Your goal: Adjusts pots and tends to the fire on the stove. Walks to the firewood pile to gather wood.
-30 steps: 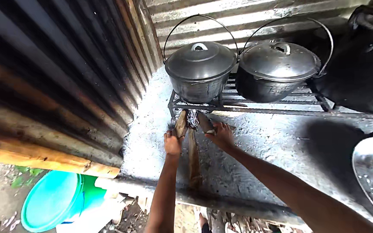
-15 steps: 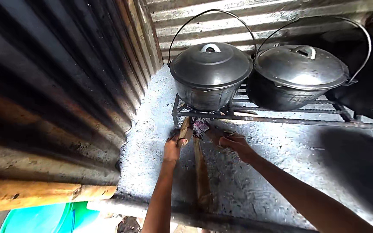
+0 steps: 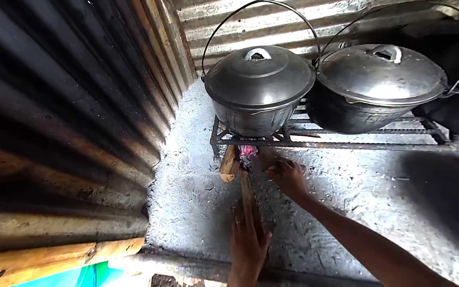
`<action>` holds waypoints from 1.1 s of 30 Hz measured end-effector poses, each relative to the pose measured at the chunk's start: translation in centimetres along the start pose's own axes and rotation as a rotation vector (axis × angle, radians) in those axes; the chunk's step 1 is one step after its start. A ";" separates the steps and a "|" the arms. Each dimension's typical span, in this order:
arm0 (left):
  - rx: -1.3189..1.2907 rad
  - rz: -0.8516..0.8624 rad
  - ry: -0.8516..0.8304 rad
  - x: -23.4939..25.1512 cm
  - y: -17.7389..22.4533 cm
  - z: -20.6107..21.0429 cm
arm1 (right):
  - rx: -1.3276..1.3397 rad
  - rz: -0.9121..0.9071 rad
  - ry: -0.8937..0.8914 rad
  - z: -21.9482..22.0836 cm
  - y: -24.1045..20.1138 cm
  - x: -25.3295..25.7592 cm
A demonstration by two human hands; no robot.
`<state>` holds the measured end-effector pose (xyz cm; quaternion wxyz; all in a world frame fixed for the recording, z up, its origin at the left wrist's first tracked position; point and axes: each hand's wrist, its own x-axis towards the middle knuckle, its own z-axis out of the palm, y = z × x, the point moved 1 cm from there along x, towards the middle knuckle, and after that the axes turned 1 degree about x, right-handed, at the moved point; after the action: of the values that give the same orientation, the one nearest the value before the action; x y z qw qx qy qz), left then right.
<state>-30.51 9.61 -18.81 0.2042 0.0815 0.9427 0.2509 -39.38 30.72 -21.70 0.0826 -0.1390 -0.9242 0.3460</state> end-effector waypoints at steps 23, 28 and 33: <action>-0.766 -0.021 0.151 -2.3 -0.1 -1.0 | -0.476 -0.178 0.007 -6.9 8.2 8.4; -0.735 0.025 0.294 -1.8 -0.4 -1.1 | -0.489 -0.110 -0.184 -7.2 7.9 9.9; -0.687 0.002 0.382 -0.6 -1.3 -2.2 | -0.322 -0.146 -0.079 -7.1 8.6 9.6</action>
<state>-30.99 7.45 -17.55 0.0401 -0.0388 0.8247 0.5628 -44.98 44.35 -21.52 0.0479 -0.0692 -0.9778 0.1918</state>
